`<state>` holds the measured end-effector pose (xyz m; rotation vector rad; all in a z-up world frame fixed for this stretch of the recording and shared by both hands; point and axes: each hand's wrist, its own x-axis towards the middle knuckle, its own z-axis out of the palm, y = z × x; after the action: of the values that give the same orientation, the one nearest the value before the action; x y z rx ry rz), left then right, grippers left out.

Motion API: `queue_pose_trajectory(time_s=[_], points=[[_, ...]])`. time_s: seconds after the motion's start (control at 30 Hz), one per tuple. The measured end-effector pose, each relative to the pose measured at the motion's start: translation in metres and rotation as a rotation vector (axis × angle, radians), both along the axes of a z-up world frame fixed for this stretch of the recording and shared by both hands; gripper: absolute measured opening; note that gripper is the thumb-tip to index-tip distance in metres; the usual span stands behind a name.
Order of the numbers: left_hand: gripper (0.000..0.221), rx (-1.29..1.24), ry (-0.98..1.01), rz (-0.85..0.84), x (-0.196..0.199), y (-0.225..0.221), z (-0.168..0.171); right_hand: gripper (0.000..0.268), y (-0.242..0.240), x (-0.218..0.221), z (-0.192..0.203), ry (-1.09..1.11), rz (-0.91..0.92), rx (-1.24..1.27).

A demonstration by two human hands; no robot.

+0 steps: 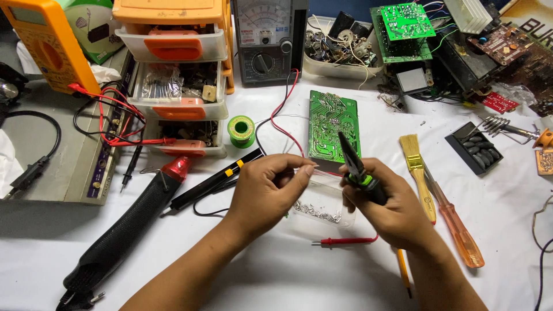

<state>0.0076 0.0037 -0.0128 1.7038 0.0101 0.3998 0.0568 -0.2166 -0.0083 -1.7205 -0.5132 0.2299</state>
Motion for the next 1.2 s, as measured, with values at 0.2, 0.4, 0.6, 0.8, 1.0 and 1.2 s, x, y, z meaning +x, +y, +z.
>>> queue_pose_trajectory(time_s=[0.2,0.4,0.6,0.8,1.0,1.2], points=[[0.015,0.06,0.156,0.054,0.006,0.015,0.008,0.041,-0.028,-0.004,0.028,0.459,0.202,-0.117],[0.014,0.032,0.2,0.048,0.008,0.016,0.007,0.042,-0.037,-0.031,0.003,0.793,0.158,-0.011],[0.016,0.068,0.191,0.047,0.01,0.016,0.005,0.055,-0.029,-0.057,-0.006,1.166,0.145,0.261],[0.018,0.061,0.225,0.03,0.011,0.019,0.007,0.062,-0.022,-0.068,0.007,1.246,0.166,0.316],[0.022,0.11,0.186,-0.038,0.01,0.02,0.009,0.064,-0.016,-0.07,0.002,1.192,-0.01,0.429],[0.024,0.082,0.185,-0.106,0.009,0.02,0.01,0.062,-0.011,-0.073,-0.007,1.14,-0.037,0.429]])
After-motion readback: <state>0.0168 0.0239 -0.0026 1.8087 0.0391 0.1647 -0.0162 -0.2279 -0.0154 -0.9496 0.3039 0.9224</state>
